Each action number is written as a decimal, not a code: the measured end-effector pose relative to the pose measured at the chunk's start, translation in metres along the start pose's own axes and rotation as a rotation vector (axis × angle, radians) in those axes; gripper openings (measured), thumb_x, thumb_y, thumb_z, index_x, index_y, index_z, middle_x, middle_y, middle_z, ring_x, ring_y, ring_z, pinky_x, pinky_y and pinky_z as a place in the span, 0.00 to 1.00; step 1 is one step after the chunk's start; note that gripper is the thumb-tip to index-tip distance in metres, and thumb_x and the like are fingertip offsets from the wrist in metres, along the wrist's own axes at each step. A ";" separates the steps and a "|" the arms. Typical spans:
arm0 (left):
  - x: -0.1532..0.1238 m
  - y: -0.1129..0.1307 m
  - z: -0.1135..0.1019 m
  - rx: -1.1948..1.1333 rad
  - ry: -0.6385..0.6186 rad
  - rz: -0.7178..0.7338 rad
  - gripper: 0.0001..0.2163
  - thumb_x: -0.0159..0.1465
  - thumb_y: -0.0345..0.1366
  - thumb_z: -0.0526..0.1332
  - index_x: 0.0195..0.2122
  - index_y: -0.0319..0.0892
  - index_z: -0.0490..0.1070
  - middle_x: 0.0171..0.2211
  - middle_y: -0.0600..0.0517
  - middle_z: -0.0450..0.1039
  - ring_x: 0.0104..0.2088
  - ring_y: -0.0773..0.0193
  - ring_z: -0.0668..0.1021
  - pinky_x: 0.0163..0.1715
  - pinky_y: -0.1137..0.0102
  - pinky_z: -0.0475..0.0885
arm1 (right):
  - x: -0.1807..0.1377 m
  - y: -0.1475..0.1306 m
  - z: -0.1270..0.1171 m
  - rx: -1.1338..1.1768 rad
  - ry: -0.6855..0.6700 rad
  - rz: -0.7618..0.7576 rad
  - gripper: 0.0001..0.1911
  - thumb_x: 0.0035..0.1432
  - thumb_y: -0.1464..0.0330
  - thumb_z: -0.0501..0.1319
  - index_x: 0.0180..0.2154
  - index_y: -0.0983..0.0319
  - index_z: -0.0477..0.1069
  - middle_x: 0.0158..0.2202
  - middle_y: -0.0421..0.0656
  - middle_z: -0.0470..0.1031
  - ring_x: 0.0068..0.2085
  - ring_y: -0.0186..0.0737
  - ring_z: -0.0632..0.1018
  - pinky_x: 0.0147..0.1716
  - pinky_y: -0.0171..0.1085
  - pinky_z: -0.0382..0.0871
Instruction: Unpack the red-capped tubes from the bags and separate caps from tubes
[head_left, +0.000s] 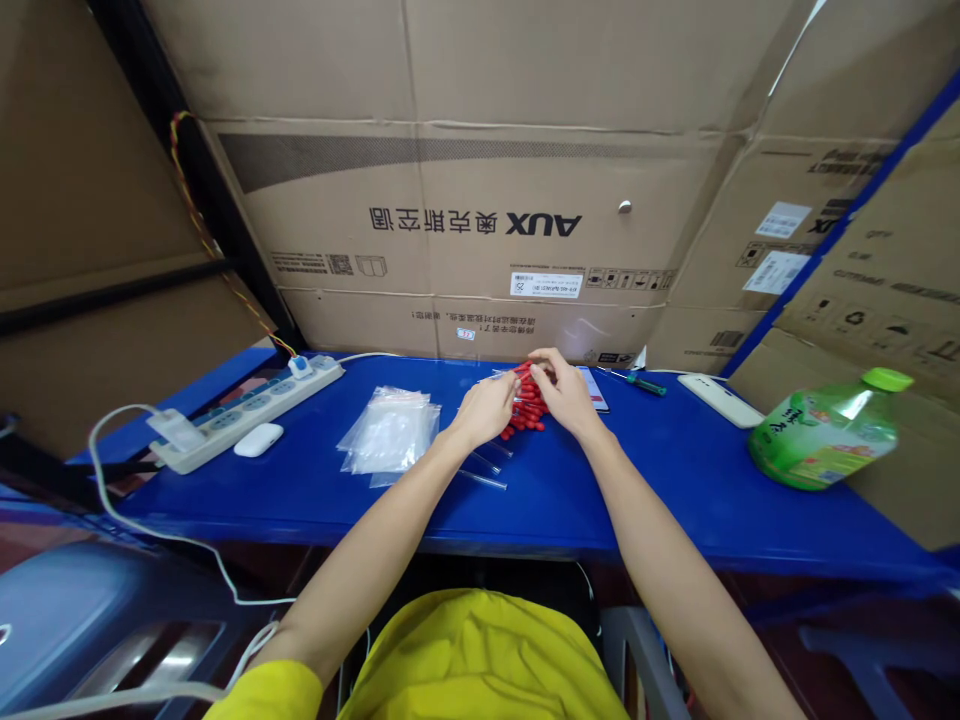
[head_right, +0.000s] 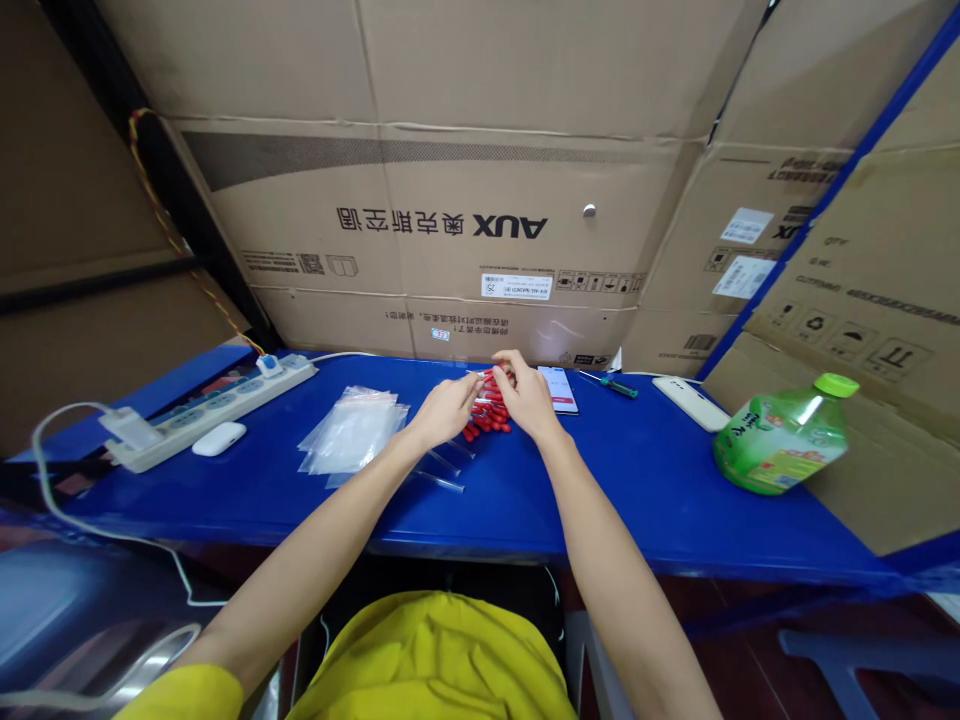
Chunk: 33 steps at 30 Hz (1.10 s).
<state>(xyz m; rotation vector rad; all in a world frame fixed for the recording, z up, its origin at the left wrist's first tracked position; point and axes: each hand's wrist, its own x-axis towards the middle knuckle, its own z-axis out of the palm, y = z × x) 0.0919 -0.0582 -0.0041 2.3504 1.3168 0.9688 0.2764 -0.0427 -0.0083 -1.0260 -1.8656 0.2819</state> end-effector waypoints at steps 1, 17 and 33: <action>0.000 -0.001 0.000 -0.021 0.001 -0.011 0.10 0.75 0.38 0.52 0.39 0.46 0.70 0.30 0.47 0.75 0.33 0.53 0.79 0.35 0.67 0.65 | -0.001 0.000 -0.001 -0.045 -0.042 -0.049 0.13 0.70 0.63 0.55 0.52 0.59 0.72 0.44 0.46 0.81 0.41 0.44 0.80 0.41 0.39 0.70; 0.003 -0.022 -0.007 -0.024 -0.096 0.093 0.11 0.73 0.39 0.57 0.33 0.47 0.74 0.28 0.49 0.76 0.31 0.57 0.78 0.36 0.70 0.65 | -0.008 -0.002 0.005 -0.491 -0.249 -0.250 0.05 0.66 0.69 0.57 0.38 0.61 0.71 0.40 0.47 0.78 0.37 0.42 0.75 0.35 0.38 0.61; 0.007 -0.026 -0.018 0.029 -0.244 0.223 0.18 0.77 0.42 0.46 0.41 0.41 0.74 0.41 0.47 0.81 0.39 0.59 0.80 0.42 0.70 0.69 | -0.006 0.001 0.014 -0.469 -0.264 -0.249 0.08 0.65 0.74 0.52 0.38 0.61 0.69 0.39 0.49 0.77 0.39 0.46 0.75 0.40 0.39 0.63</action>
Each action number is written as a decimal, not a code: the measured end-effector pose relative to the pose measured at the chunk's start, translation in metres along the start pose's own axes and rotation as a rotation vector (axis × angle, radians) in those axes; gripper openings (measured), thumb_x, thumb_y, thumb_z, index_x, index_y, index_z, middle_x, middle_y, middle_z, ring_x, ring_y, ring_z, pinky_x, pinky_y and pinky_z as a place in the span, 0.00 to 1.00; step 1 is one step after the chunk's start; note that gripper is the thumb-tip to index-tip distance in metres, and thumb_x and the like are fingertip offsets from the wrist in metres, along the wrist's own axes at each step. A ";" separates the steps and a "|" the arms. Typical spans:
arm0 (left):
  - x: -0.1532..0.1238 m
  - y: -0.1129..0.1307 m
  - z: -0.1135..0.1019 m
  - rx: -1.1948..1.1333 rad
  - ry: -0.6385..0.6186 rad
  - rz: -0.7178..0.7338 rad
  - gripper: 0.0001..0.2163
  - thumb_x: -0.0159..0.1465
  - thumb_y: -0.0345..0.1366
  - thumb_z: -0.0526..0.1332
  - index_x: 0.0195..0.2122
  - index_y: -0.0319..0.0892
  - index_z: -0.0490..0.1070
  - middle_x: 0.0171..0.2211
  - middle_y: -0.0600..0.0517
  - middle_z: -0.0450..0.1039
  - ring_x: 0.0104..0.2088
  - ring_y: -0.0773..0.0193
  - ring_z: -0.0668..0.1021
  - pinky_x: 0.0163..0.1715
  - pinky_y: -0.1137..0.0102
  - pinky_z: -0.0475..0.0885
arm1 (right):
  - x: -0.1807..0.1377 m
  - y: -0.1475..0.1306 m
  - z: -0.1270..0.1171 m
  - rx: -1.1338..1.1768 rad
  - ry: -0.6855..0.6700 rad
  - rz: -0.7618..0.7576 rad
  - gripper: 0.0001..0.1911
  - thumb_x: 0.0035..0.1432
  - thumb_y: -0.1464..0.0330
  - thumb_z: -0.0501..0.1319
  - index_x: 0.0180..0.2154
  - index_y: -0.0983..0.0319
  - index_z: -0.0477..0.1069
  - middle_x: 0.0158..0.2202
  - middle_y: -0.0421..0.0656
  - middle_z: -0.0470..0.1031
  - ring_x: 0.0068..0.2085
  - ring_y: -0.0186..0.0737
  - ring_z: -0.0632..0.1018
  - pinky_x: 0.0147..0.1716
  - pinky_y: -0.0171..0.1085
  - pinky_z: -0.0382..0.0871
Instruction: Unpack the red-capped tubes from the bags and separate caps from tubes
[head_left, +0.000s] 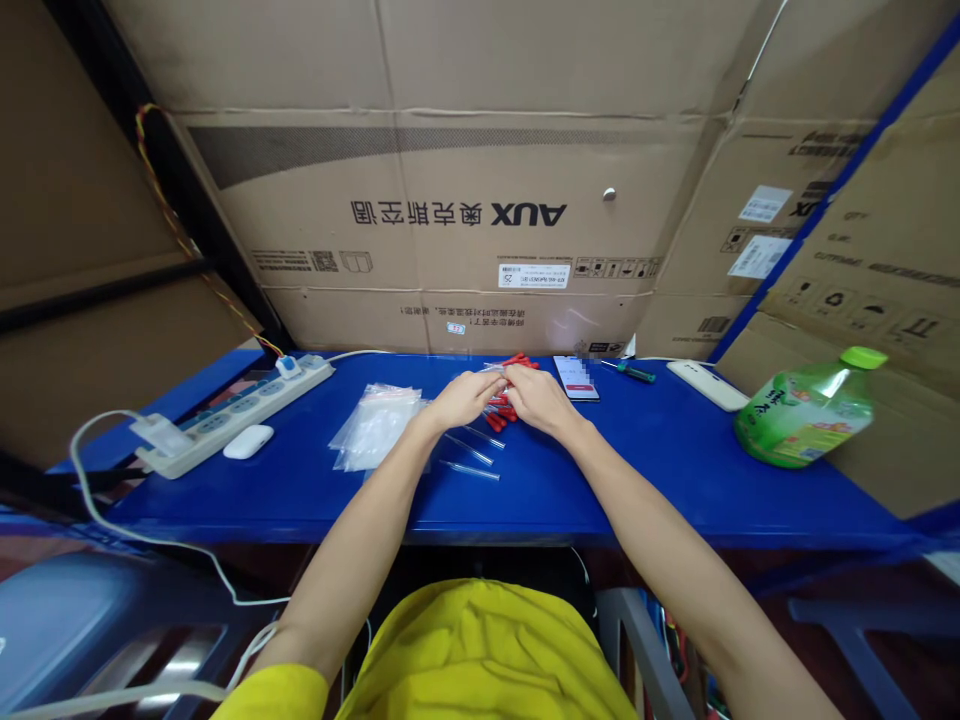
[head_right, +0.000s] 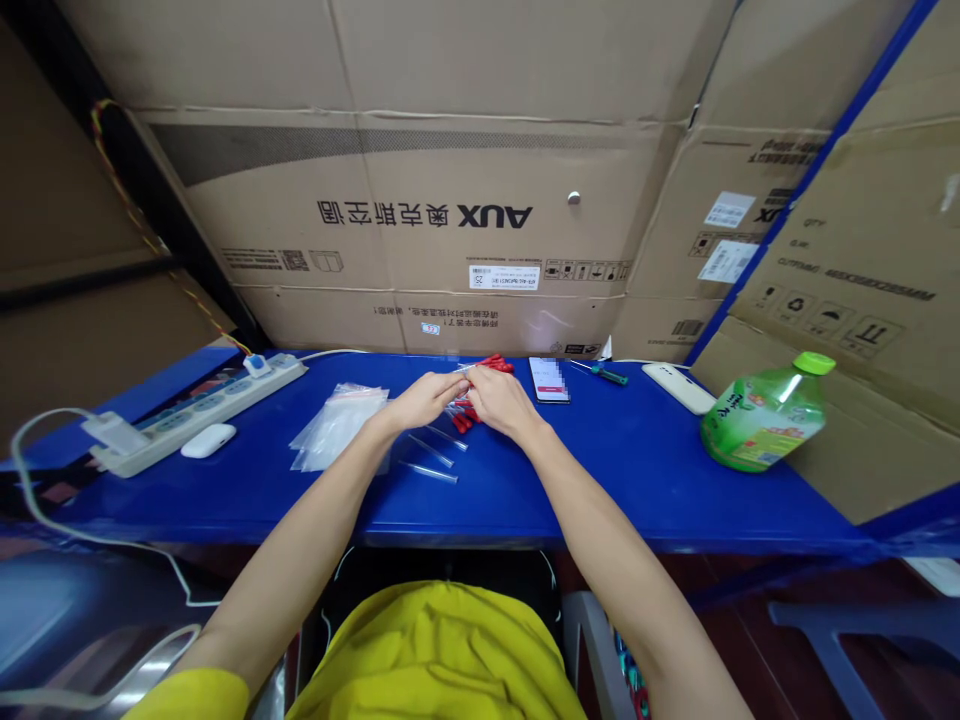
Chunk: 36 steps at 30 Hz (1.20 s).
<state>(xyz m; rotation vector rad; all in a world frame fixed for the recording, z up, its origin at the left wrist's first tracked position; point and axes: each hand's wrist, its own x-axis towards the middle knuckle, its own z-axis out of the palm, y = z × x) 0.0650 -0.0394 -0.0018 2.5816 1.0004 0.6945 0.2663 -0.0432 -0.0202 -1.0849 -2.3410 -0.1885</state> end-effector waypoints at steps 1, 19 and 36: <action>0.000 0.001 0.000 -0.007 0.004 0.014 0.18 0.77 0.42 0.47 0.41 0.41 0.74 0.41 0.47 0.81 0.39 0.60 0.80 0.42 0.70 0.69 | 0.000 0.001 -0.001 0.013 0.006 0.001 0.08 0.65 0.74 0.51 0.38 0.61 0.68 0.39 0.49 0.77 0.40 0.46 0.75 0.41 0.39 0.64; -0.004 0.010 0.006 0.314 0.098 -0.042 0.16 0.77 0.41 0.47 0.53 0.47 0.73 0.56 0.50 0.79 0.54 0.57 0.81 0.46 0.67 0.72 | -0.002 0.000 -0.003 -0.023 -0.074 0.192 0.11 0.70 0.65 0.53 0.41 0.60 0.72 0.41 0.48 0.81 0.39 0.45 0.78 0.36 0.37 0.59; -0.004 0.016 0.003 0.399 0.038 -0.093 0.18 0.78 0.41 0.44 0.54 0.49 0.73 0.49 0.49 0.82 0.48 0.55 0.83 0.40 0.68 0.70 | 0.002 -0.016 -0.008 -0.089 -0.093 0.237 0.10 0.65 0.72 0.52 0.42 0.62 0.72 0.44 0.49 0.82 0.40 0.46 0.80 0.36 0.39 0.60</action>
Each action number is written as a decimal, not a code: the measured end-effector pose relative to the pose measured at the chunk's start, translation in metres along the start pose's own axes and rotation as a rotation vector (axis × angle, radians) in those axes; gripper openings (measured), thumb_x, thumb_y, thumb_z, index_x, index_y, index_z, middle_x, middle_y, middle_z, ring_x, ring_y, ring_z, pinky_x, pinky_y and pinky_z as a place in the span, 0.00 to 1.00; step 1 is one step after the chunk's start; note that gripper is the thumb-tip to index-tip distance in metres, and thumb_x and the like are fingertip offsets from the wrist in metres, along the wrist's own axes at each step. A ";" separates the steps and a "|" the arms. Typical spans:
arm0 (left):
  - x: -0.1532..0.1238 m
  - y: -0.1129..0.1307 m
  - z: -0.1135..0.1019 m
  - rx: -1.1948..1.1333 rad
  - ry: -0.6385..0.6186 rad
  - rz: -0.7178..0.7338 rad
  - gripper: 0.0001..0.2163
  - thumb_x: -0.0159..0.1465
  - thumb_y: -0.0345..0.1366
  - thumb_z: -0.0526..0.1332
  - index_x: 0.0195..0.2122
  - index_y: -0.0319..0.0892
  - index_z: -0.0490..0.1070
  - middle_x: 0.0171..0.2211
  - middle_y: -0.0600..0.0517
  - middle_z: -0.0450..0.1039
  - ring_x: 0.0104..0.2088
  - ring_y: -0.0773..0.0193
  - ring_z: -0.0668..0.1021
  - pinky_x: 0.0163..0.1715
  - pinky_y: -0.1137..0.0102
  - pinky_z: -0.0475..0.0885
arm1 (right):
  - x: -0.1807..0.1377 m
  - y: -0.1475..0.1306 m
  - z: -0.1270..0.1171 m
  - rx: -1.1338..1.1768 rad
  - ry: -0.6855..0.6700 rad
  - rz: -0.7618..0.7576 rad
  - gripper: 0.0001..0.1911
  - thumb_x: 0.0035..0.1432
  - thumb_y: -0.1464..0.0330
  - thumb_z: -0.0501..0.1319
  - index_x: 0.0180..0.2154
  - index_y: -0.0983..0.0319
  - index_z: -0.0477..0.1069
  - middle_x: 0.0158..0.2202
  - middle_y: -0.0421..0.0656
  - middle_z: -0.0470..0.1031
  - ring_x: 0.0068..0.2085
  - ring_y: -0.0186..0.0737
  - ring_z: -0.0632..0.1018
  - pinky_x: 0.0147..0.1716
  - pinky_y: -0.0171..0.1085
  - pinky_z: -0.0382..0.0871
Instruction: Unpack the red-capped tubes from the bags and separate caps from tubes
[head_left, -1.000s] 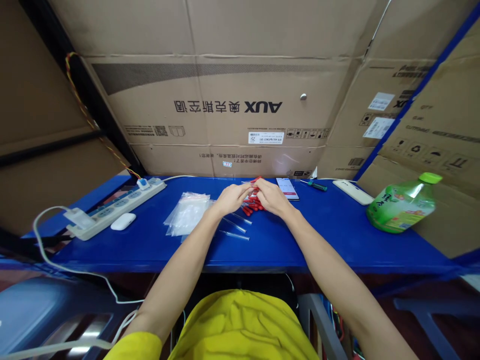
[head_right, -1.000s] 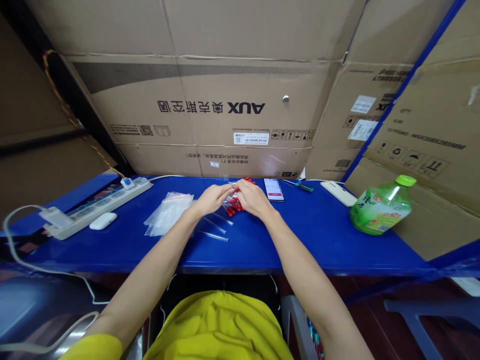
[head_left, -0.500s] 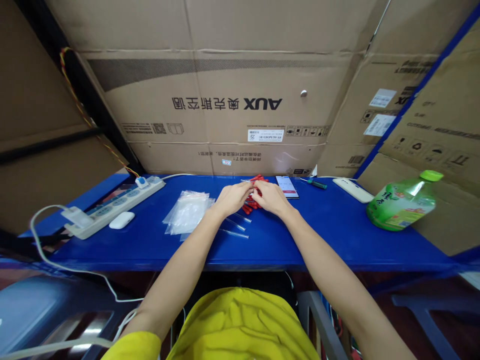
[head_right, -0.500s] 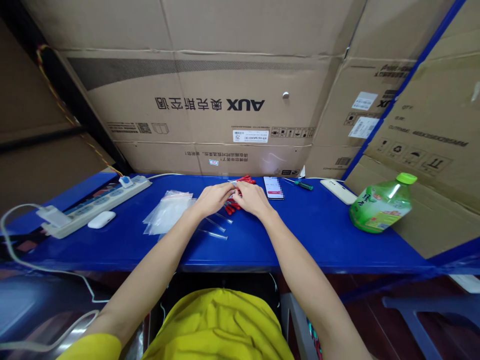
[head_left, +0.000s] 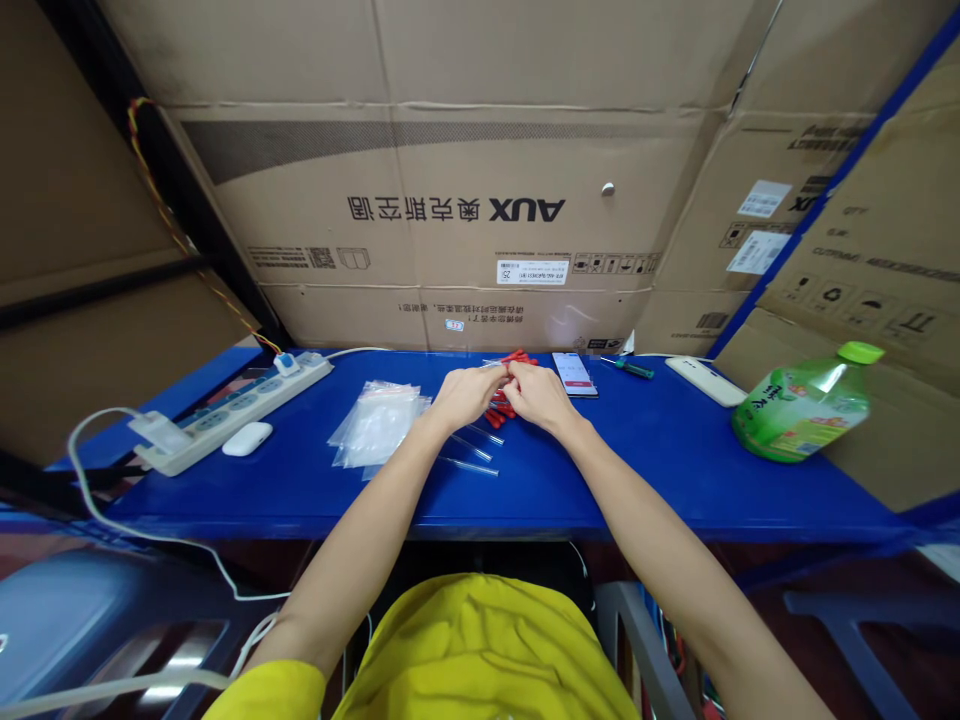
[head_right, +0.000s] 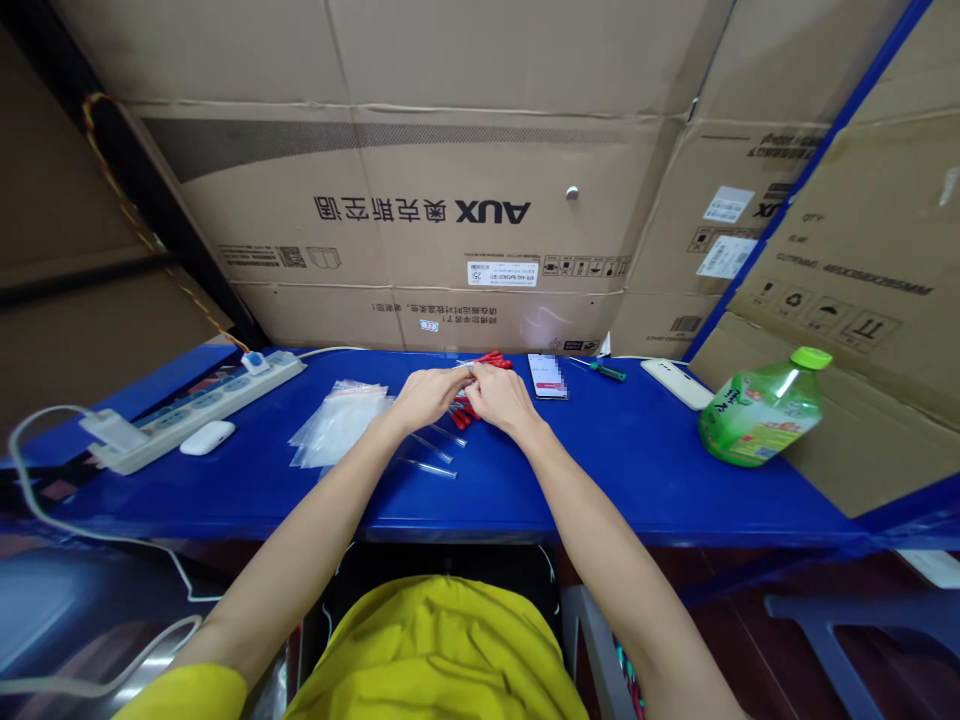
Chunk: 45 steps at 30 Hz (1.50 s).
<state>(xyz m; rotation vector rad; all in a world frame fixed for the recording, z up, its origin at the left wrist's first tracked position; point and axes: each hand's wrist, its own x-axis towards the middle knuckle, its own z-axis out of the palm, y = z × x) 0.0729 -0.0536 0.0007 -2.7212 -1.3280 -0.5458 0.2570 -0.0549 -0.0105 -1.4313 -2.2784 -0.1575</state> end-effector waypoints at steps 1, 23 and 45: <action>0.000 0.000 0.000 -0.006 0.002 0.002 0.18 0.78 0.41 0.44 0.54 0.49 0.73 0.50 0.49 0.82 0.48 0.55 0.83 0.40 0.68 0.70 | 0.000 0.000 0.000 0.007 0.010 -0.005 0.10 0.65 0.73 0.52 0.41 0.62 0.72 0.44 0.50 0.82 0.40 0.46 0.80 0.37 0.39 0.60; 0.000 -0.004 0.002 -0.013 0.188 0.018 0.13 0.76 0.43 0.52 0.49 0.46 0.74 0.42 0.49 0.77 0.42 0.59 0.79 0.43 0.65 0.65 | -0.003 0.011 0.004 0.159 0.064 0.026 0.11 0.71 0.64 0.54 0.44 0.59 0.73 0.37 0.45 0.82 0.36 0.45 0.79 0.35 0.37 0.60; 0.004 0.000 0.011 0.000 0.061 0.048 0.14 0.78 0.38 0.46 0.48 0.45 0.71 0.47 0.47 0.82 0.45 0.55 0.82 0.45 0.64 0.67 | -0.002 0.008 0.001 0.084 0.043 -0.033 0.11 0.64 0.72 0.54 0.41 0.61 0.75 0.42 0.48 0.83 0.38 0.46 0.79 0.36 0.38 0.61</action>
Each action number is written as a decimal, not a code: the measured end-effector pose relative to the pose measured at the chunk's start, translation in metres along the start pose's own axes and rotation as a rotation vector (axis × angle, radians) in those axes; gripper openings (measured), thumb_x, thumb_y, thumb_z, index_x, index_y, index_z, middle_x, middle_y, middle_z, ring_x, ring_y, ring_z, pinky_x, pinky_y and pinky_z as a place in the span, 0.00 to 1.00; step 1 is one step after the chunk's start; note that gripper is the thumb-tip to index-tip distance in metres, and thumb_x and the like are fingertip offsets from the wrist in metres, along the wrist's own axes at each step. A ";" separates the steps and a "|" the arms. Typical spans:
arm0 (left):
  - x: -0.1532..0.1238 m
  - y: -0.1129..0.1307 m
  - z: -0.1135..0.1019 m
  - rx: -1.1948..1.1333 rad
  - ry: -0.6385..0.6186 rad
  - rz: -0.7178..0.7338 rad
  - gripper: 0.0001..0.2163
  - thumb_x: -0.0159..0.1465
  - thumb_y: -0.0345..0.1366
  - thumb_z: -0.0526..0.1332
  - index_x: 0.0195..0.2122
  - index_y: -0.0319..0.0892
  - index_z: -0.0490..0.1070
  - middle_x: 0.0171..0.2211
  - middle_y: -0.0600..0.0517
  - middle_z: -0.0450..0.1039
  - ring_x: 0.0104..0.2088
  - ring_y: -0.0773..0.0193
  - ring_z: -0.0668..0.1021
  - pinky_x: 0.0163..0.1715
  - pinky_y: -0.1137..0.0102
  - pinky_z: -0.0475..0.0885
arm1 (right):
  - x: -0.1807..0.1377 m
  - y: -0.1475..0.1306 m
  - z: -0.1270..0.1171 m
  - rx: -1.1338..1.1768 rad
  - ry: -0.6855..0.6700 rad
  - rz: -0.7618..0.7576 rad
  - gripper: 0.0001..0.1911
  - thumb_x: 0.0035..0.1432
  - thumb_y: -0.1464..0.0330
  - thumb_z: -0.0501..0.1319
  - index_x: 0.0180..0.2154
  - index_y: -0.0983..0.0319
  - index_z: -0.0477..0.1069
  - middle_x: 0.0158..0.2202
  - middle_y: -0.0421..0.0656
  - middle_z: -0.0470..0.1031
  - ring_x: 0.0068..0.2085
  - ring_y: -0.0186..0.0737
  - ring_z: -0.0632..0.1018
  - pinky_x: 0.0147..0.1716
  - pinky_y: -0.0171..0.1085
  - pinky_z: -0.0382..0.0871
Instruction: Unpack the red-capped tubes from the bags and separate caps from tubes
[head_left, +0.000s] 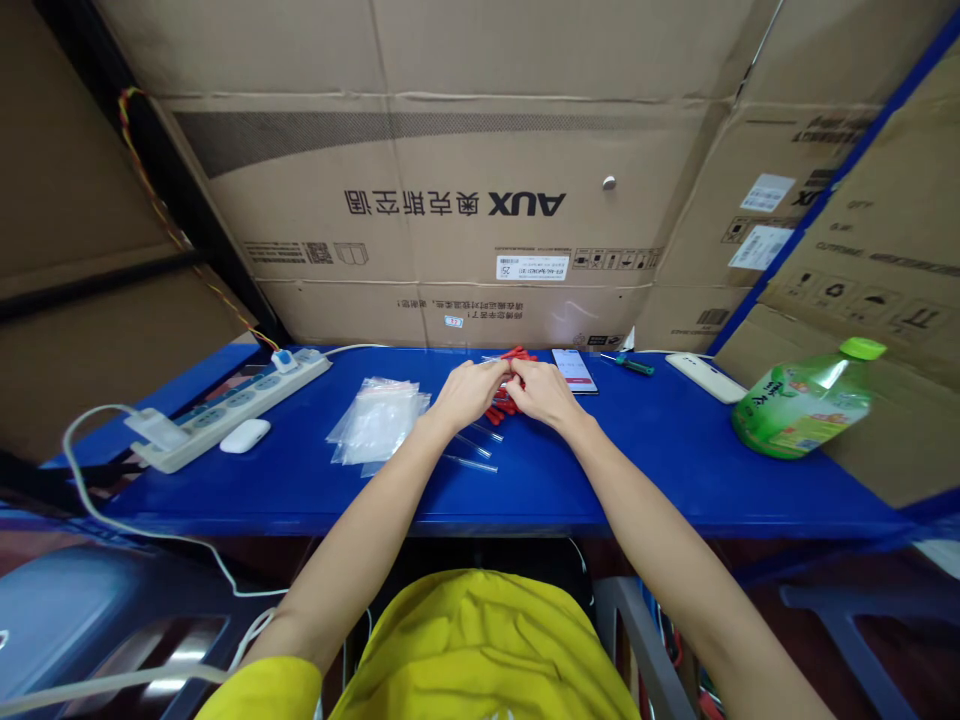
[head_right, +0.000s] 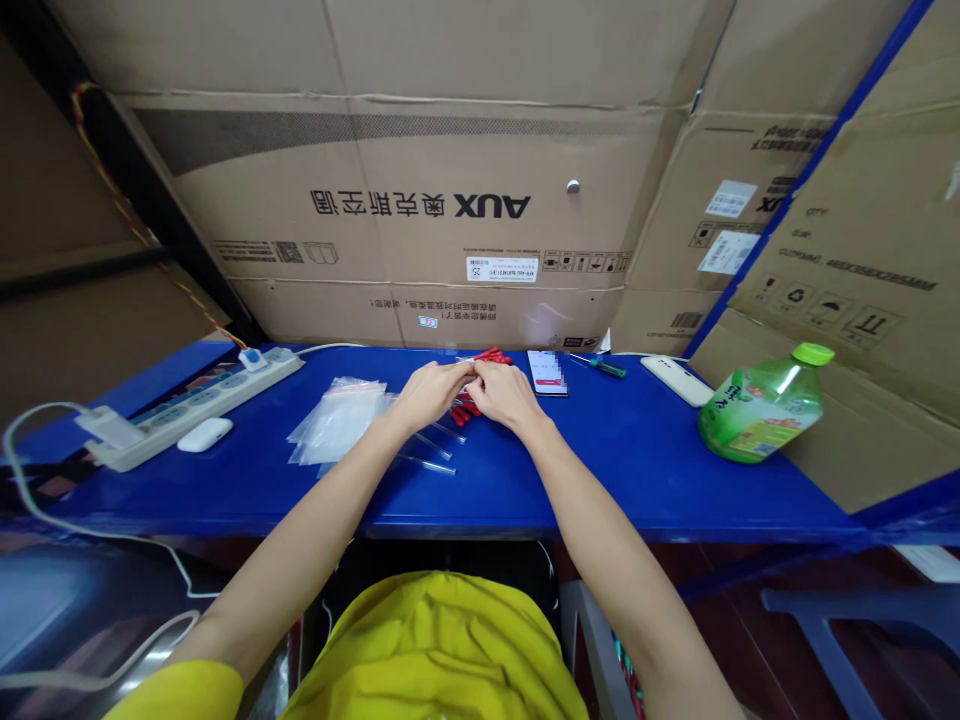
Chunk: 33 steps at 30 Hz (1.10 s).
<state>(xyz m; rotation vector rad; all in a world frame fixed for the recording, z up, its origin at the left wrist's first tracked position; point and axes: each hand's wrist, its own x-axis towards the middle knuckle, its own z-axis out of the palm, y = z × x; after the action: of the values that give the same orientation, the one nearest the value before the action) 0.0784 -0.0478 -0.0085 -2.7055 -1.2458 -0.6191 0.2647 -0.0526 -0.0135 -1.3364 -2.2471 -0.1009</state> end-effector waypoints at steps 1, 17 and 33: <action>0.000 0.000 0.000 -0.004 -0.004 0.001 0.13 0.77 0.38 0.47 0.48 0.45 0.71 0.47 0.47 0.82 0.45 0.55 0.83 0.45 0.64 0.68 | 0.000 0.000 0.001 -0.004 -0.006 0.001 0.11 0.64 0.72 0.54 0.42 0.61 0.75 0.42 0.49 0.83 0.38 0.47 0.80 0.36 0.38 0.61; -0.001 -0.003 0.000 -0.089 0.020 0.014 0.17 0.79 0.41 0.43 0.50 0.46 0.71 0.46 0.48 0.82 0.44 0.57 0.82 0.44 0.66 0.65 | 0.002 0.001 0.008 0.045 0.053 -0.019 0.11 0.66 0.73 0.50 0.38 0.61 0.71 0.36 0.48 0.80 0.36 0.45 0.77 0.37 0.38 0.62; -0.002 -0.009 -0.003 -0.095 0.116 0.041 0.14 0.78 0.42 0.47 0.48 0.44 0.70 0.49 0.47 0.80 0.47 0.57 0.80 0.43 0.63 0.61 | -0.001 -0.002 -0.004 -0.009 -0.062 0.080 0.13 0.72 0.63 0.51 0.43 0.60 0.73 0.39 0.48 0.82 0.40 0.47 0.80 0.38 0.38 0.62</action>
<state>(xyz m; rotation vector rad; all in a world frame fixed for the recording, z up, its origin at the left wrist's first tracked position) 0.0694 -0.0443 -0.0076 -2.7188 -1.1588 -0.8372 0.2651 -0.0551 -0.0102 -1.4507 -2.2430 -0.0422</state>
